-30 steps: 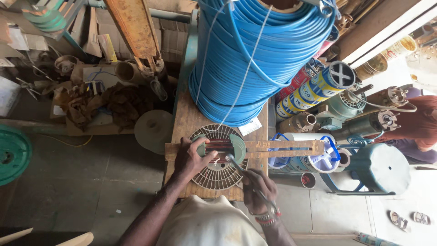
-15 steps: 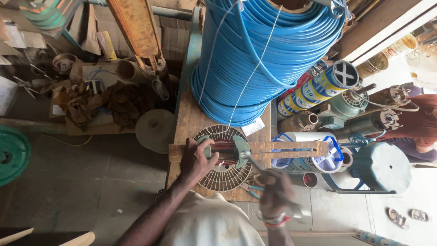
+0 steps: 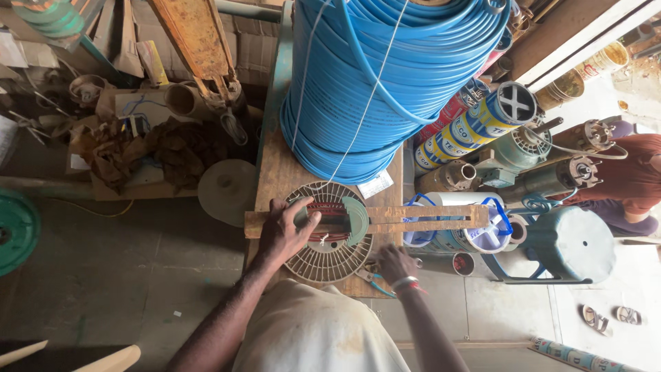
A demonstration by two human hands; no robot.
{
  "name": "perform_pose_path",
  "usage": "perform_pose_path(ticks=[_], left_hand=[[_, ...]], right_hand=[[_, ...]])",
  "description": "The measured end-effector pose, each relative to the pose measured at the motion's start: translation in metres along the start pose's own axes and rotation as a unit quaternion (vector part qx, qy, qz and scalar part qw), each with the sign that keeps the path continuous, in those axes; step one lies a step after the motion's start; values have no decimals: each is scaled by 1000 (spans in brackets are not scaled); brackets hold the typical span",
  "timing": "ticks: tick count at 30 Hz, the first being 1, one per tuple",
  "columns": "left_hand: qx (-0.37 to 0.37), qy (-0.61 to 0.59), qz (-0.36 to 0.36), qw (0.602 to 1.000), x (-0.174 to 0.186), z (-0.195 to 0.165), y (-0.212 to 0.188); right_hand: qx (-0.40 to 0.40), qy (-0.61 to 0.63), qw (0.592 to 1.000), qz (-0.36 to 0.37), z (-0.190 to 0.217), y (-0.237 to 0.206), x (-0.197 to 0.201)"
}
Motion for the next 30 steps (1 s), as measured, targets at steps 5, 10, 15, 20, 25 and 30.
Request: perform_pose_path(ticks=[5,10,15,20,25,30], left_hand=[[29,2,4,1000,-1,3,-4],[-14,-29,-18,999,8,-2,-10],[-12,-48,-31,998,14,-3,-19],[-20,-86,-48,995,18,-8,-17],[-47,-135,-56,988,24,-20,-21],[-49,-128,-47,989,31,-28,-22]], right_hand=[[121,151,977,-86,36,10,13],[4,366,930,-33,-1,-11,46],[28,66,957,-283,-3,3,136],[84,78,988,-103,-15,55,137],[61,83,982,-161,-31,75,138],[47,98,974,-197,-24,84,134]])
Point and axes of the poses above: each hand's wrist, its own y-axis towards the middle knuckle, its own x-axis out of the back of the hand, z = x × y, the point moved 7 cm from there along y, towards the middle knuckle, and after that the axes turned 12 degrees about -x, right-handed, at the moved point
